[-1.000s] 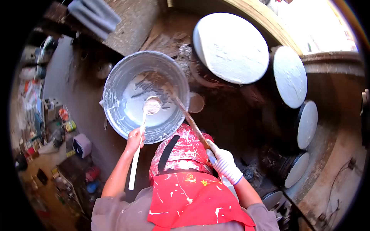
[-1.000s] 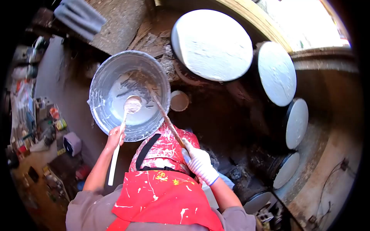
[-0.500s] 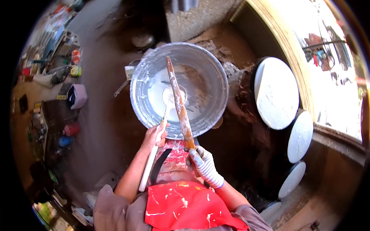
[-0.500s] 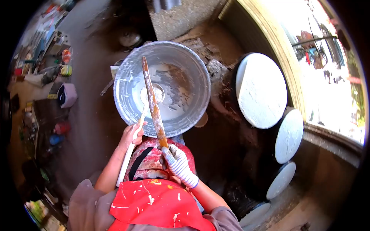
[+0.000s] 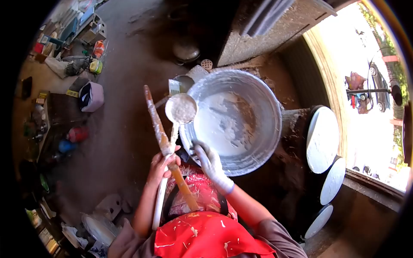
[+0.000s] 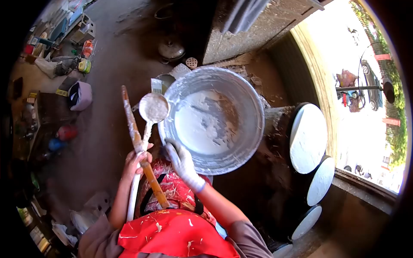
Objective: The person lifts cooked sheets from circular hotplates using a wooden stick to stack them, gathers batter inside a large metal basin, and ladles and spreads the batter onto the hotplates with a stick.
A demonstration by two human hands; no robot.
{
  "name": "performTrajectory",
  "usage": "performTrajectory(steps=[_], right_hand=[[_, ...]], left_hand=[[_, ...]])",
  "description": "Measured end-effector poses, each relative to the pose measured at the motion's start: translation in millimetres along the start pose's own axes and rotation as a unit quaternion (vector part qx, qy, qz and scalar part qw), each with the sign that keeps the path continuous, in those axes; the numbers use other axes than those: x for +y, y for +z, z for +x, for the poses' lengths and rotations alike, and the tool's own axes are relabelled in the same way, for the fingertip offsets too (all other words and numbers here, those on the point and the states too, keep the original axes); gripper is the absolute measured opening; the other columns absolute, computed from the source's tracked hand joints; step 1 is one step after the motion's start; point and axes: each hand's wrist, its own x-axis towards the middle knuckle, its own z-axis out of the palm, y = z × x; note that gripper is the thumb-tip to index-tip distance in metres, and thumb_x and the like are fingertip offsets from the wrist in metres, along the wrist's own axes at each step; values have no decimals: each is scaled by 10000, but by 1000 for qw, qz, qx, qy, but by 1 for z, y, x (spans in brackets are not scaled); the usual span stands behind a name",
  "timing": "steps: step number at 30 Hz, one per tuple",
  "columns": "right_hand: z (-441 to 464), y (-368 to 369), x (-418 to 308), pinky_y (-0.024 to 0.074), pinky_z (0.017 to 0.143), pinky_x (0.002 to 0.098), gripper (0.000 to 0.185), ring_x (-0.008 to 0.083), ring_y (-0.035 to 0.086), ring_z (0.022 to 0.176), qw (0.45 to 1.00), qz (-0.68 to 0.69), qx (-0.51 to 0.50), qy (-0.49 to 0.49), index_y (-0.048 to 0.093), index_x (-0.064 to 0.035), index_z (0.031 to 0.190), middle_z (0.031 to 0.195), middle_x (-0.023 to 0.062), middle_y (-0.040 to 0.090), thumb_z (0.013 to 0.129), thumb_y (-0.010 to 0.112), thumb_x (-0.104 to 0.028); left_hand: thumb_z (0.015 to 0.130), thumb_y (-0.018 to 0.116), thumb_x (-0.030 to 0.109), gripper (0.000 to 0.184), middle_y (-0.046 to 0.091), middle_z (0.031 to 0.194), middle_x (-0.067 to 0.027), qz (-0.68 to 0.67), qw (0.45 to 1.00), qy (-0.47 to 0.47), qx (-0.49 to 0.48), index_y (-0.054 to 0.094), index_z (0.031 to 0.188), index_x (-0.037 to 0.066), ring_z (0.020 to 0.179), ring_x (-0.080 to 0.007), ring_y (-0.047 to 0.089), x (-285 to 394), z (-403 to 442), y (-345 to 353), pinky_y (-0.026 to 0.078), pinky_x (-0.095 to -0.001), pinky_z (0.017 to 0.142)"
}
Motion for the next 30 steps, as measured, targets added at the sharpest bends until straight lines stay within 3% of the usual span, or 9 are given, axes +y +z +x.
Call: performTrajectory(steps=[5, 7, 10, 14, 17, 21, 24, 26, 30], right_hand=[[195, 102, 67, 362, 943, 422, 649, 356, 405, 1160, 898, -436, 30, -43, 289, -19, 1313, 1315, 193, 365, 775, 581, -234], [295, 126, 139, 348, 958, 433, 697, 360, 333, 1210, 828, -545, 91, 93, 239, -33, 1339, 1373, 167, 277, 732, 564, -139], [352, 123, 202, 348, 925, 487, 687, 357, 323, 1207, 774, -613, 144, 70, 238, -23, 1334, 1393, 157, 249, 721, 527, -133], [352, 106, 211, 350, 902, 481, 496, 337, 386, 1164, 760, -630, 161, -4, 416, -44, 1242, 1307, 159, 398, 768, 497, -166], [345, 99, 174, 405, 845, 416, 291, 332, 530, 960, 802, -544, 230, -88, 568, -91, 1050, 1008, 147, 591, 763, 540, -131], [320, 86, 89, 467, 723, 394, 223, 369, 576, 818, 843, -426, 254, -208, 587, -39, 1002, 865, 196, 605, 796, 507, -17], [267, 67, 26, 458, 741, 384, 240, 365, 574, 810, 883, -306, 261, -243, 558, -50, 1051, 870, 177, 607, 813, 531, -48], [225, 35, 17, 464, 760, 315, 224, 210, 605, 840, 898, -201, 313, -233, 555, -40, 1083, 889, 137, 626, 864, 509, -61], [150, -40, -13, 463, 806, 279, 370, 158, 570, 901, 904, 209, 344, -145, 510, 3, 1152, 1001, 81, 597, 830, 597, -154]], left_hand=[[827, 498, 152, 409, 550, 689, -75, 11, 999, -22, 39, 447, 1193, -21, 380, -23, 363, 61, 20, -99, 241, -149, 308], [804, 518, 168, 439, 555, 684, -81, 39, 995, -59, 66, 446, 1192, -23, 397, -39, 401, 78, 33, -147, 250, -151, 303], [787, 535, 222, 464, 535, 653, -83, 6, 992, -84, 89, 451, 1179, -12, 330, -41, 342, 93, 44, -176, 251, -165, 278], [789, 520, 204, 453, 530, 653, -83, -39, 994, -79, 67, 449, 1175, -22, 320, -42, 325, 82, 60, -188, 249, -168, 275], [796, 503, 184, 436, 526, 654, -76, -36, 993, -78, 76, 449, 1175, -24, 328, -30, 320, 93, 65, -181, 246, -157, 277], [802, 537, 142, 411, 545, 667, -89, -41, 996, -57, 47, 461, 1169, -26, 356, -37, 370, 114, 61, -162, 258, -153, 296], [800, 484, 149, 412, 509, 646, -54, -10, 998, -29, 47, 463, 1175, -20, 321, -13, 288, 114, 57, -146, 238, -137, 277], [796, 522, 183, 435, 523, 654, -75, -16, 999, -14, 35, 456, 1169, -31, 345, -15, 325, 113, 54, -133, 246, -136, 285], [815, 494, 155, 428, 495, 662, -62, -25, 1000, 2, 8, 421, 1187, -45, 340, -14, 304, 105, 51, -96, 270, -131, 291]])
